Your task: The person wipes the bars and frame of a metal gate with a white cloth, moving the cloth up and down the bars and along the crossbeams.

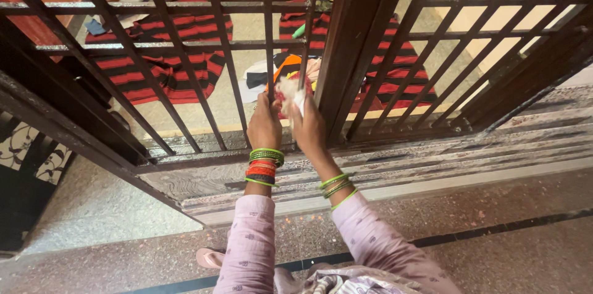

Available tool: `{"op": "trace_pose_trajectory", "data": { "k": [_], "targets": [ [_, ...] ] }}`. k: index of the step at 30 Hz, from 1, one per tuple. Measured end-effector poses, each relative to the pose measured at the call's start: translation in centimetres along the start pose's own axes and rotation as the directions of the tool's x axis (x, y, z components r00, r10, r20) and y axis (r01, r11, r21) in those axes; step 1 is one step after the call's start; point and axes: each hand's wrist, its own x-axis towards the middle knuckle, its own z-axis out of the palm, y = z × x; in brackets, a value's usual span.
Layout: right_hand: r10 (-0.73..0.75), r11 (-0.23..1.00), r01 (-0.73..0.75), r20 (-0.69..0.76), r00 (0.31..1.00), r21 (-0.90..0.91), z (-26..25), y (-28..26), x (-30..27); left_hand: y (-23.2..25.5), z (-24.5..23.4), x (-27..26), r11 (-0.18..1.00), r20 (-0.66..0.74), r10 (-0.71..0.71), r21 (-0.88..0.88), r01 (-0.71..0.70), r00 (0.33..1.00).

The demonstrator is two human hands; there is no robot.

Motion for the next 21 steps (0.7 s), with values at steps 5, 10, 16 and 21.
{"op": "trace_pose_trajectory", "data": {
  "k": [5,10,16,21],
  "targets": [
    [0.17,0.985,-0.169,0.117,0.978,-0.026,2.5,4.4,-5.1,0.1,-0.1,0.1,0.998,0.047,-0.059,-0.015,0.06,0.997],
    [0.312,0.95,-0.298,0.227,0.923,-0.092,4.2,8.3,-8.3,0.2,-0.1,-0.1,0.999,0.008,0.002,0.043,-0.002,1.0],
    [0.268,0.963,-0.255,0.261,0.927,-0.081,4.1,8.9,-10.4,0.5,-0.4,-0.1,1.0,0.016,-0.004,0.018,0.004,1.0],
    [0.287,0.957,-0.289,0.088,0.954,0.009,1.8,3.3,-8.2,0.4,-0.4,-0.1,1.0,0.03,-0.009,0.004,0.009,1.0]
  ]
}}
